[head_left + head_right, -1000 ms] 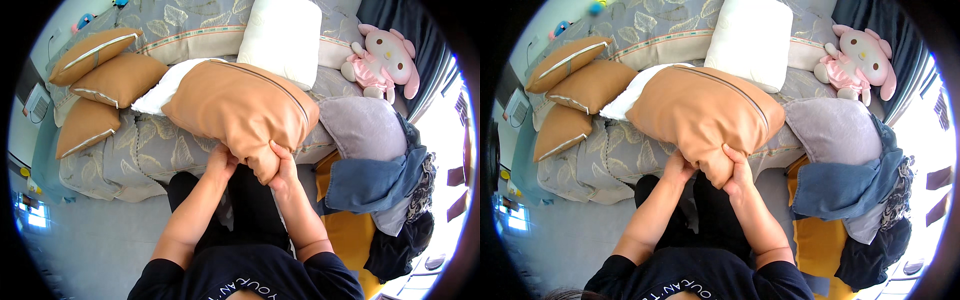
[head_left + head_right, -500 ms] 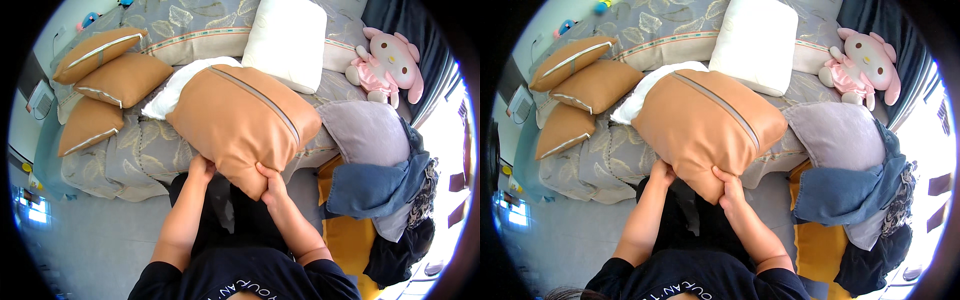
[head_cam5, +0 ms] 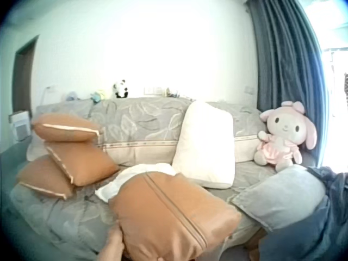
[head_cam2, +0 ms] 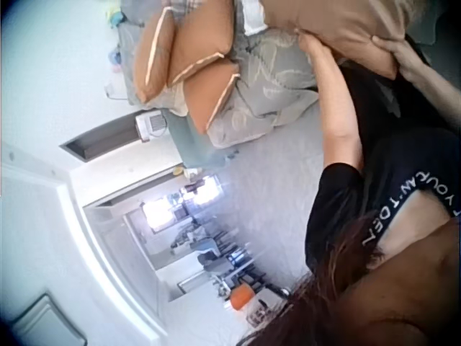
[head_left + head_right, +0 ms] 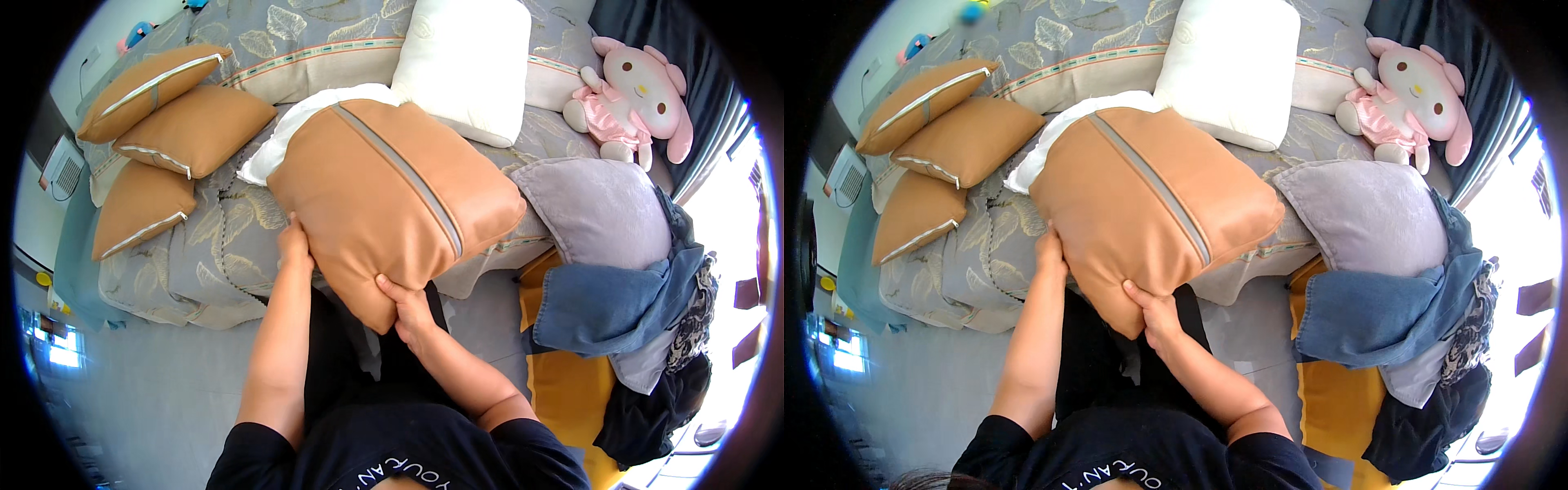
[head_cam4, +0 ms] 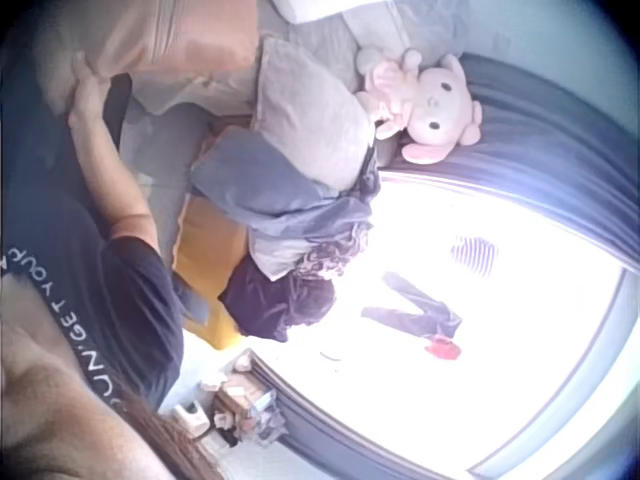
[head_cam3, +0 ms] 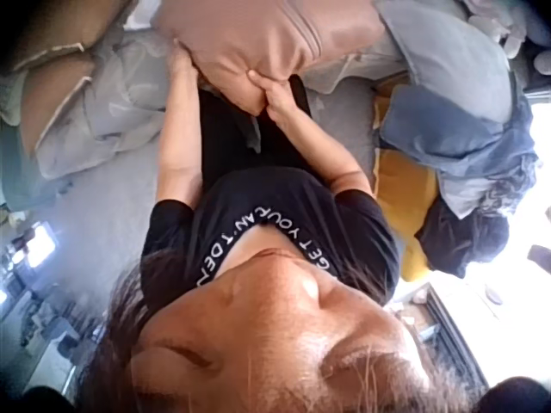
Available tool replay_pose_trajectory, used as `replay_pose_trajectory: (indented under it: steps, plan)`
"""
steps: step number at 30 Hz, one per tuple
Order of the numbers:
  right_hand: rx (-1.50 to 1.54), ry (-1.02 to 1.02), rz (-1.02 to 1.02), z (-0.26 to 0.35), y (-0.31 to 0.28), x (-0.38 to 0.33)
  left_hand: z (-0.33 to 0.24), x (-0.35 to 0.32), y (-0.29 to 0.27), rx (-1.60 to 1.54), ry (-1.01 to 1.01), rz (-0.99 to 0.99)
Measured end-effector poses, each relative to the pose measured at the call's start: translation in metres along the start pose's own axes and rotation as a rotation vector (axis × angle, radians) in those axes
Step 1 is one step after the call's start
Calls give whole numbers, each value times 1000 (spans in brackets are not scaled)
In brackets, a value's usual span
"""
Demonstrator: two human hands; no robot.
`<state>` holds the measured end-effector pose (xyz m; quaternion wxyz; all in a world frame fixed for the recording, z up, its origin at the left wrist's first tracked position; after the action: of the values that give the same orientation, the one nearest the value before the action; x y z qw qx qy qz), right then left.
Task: The person stuffs a pillow into a pillowcase and then pulls the cover to zip it closed.
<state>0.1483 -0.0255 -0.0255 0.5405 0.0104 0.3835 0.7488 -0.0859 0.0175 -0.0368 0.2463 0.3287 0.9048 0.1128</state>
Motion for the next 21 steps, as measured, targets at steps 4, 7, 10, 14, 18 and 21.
replay_pose_trajectory:
  steps: [4, 7, 10, 14, 18, 21]
  plan:
    - [-22, 153, 130, 3, -8, -9, 5, -70, -8, 43, 234, -145]
    - [75, 305, 346, -9, -30, -9, 42, -130, -12, 67, 96, 341]
    - [-464, 214, 345, 3, -40, -17, 61, -159, -4, 20, -138, 365]
    - [-1303, -222, 279, 75, -38, -39, 51, -131, -12, 54, -17, 268]
    - [-561, -667, -227, 112, -84, -19, -5, -51, -69, 239, 69, 254]
    - [-417, -629, -265, 106, -101, 4, -51, -32, -79, 754, 416, 15]
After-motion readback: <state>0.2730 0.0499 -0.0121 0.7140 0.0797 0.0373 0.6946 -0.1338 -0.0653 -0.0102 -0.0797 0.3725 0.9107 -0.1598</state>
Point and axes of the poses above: each hand's wrist, its own x-axis towards the middle knuckle, its own y-axis out of the palm, z = x × y, the point moved 1 cm from there along x, towards the middle knuckle, and after that the axes turned 1 degree about x, right-handed, at the moved point
